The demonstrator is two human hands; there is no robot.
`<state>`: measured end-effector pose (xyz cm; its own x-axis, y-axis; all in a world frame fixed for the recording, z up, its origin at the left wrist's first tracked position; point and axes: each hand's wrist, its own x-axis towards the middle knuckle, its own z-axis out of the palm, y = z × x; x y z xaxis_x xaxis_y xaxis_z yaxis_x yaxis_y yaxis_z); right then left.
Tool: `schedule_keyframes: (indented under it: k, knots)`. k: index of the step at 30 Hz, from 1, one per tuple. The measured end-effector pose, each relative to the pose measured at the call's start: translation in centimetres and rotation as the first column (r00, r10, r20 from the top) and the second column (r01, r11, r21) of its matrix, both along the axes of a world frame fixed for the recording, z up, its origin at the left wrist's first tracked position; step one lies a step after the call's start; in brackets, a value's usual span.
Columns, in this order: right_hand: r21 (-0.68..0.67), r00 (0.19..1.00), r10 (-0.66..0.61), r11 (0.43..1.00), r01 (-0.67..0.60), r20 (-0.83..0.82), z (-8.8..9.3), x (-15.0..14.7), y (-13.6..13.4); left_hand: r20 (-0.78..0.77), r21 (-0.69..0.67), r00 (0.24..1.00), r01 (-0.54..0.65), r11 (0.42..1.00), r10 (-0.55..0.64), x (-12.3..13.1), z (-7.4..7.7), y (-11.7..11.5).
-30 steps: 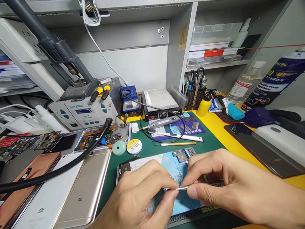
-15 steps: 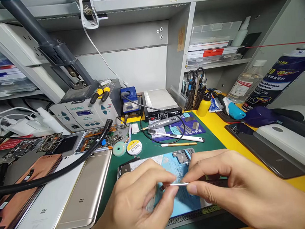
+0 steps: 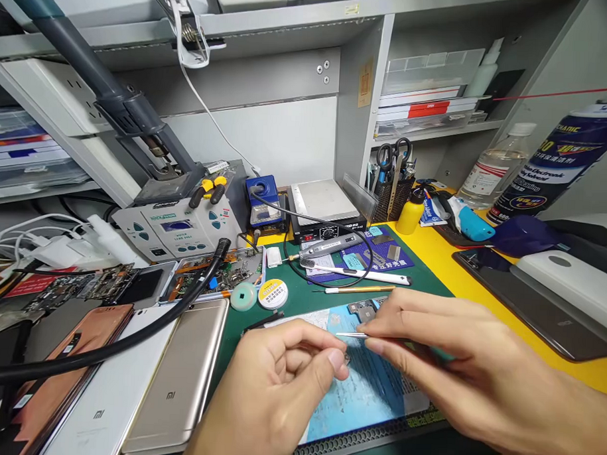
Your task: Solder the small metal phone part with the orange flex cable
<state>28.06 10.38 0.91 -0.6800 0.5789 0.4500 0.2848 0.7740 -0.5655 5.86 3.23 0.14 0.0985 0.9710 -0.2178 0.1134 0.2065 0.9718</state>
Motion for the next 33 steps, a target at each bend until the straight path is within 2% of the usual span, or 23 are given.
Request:
schedule_keyframes:
  k: [3, 6, 10, 16, 22, 28, 33]
  knots:
    - [0.220, 0.996, 0.078, 0.972, -0.086, 0.043, -0.6, 0.4, 0.0, 0.117, -0.093, 0.993, -0.004, 0.996, 0.015, 0.3, 0.6, -0.1]
    - [0.341, 0.987, 0.108, 0.929, -0.143, 0.120, -1.2, 0.6, 0.1, 0.225, -0.144, 0.974, 0.018, 0.989, 0.015, 0.5, 0.6, -0.2]
    - [0.414, 0.984, 0.078, 0.900, -0.138, 0.160, -1.8, 0.6, 0.3, 0.308, -0.140, 0.950, -0.008, 0.990, 0.051, 0.6, 0.4, -0.2]
    - [0.456, 0.984, 0.050, 0.882, -0.123, 0.169, -2.1, 0.7, 0.6, 0.317, -0.136, 0.946, -0.020, 0.991, 0.063, 0.7, 0.3, -0.1]
    - [0.416, 0.993, 0.066, 0.904, -0.102, 0.100, -1.6, 0.6, 0.2, 0.352, -0.143, 0.932, -0.033, 0.989, 0.082, 0.7, 0.3, 0.0]
    - [0.249, 0.997, 0.059, 0.966, -0.067, 0.039, -0.8, 0.3, -0.3, 0.337, -0.131, 0.937, -0.055, 0.990, 0.096, 0.7, 0.3, 0.1]
    - [0.161, 0.999, 0.035, 0.986, -0.034, -0.007, -0.5, 0.2, -0.5, 0.302, -0.099, 0.950, -0.057, 0.993, 0.085, 0.7, 0.6, 0.0]
